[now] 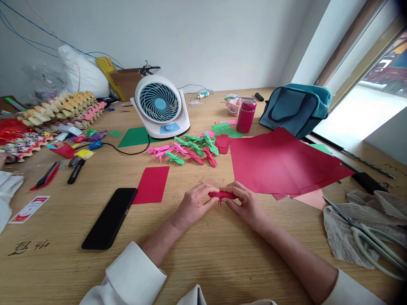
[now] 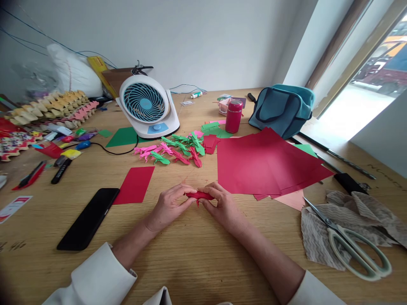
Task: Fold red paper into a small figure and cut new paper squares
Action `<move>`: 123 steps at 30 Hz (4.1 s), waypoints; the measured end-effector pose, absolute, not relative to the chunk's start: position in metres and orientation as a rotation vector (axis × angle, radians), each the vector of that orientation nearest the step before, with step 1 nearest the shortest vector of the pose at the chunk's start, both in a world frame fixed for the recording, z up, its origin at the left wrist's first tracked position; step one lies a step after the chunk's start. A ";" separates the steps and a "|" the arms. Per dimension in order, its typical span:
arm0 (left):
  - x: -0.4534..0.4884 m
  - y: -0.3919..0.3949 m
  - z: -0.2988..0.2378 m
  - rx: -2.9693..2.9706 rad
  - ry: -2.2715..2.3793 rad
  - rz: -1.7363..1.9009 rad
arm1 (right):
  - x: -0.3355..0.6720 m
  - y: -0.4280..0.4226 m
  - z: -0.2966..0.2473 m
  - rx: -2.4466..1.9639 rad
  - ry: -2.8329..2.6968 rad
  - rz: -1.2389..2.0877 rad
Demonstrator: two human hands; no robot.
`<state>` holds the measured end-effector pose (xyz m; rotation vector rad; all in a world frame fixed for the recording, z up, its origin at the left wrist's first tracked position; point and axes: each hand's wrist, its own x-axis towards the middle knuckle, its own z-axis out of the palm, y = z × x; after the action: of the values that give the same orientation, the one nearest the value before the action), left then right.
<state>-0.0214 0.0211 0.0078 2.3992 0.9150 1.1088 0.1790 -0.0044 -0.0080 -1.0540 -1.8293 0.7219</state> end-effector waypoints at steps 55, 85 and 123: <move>-0.023 0.023 0.010 2.325 0.923 1.112 | 0.181 -0.002 -0.003 -1.066 -1.809 0.821; -0.026 0.025 0.010 2.570 0.997 0.965 | 0.174 -0.001 -0.013 -1.123 -1.823 0.791; -0.046 0.033 0.005 2.258 1.241 1.297 | 0.180 0.010 -0.015 -1.287 -2.203 0.274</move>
<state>-0.0457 0.0325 0.0048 2.2583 1.2411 1.2968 0.1803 0.0102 -0.0151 -1.2869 -2.2028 0.2743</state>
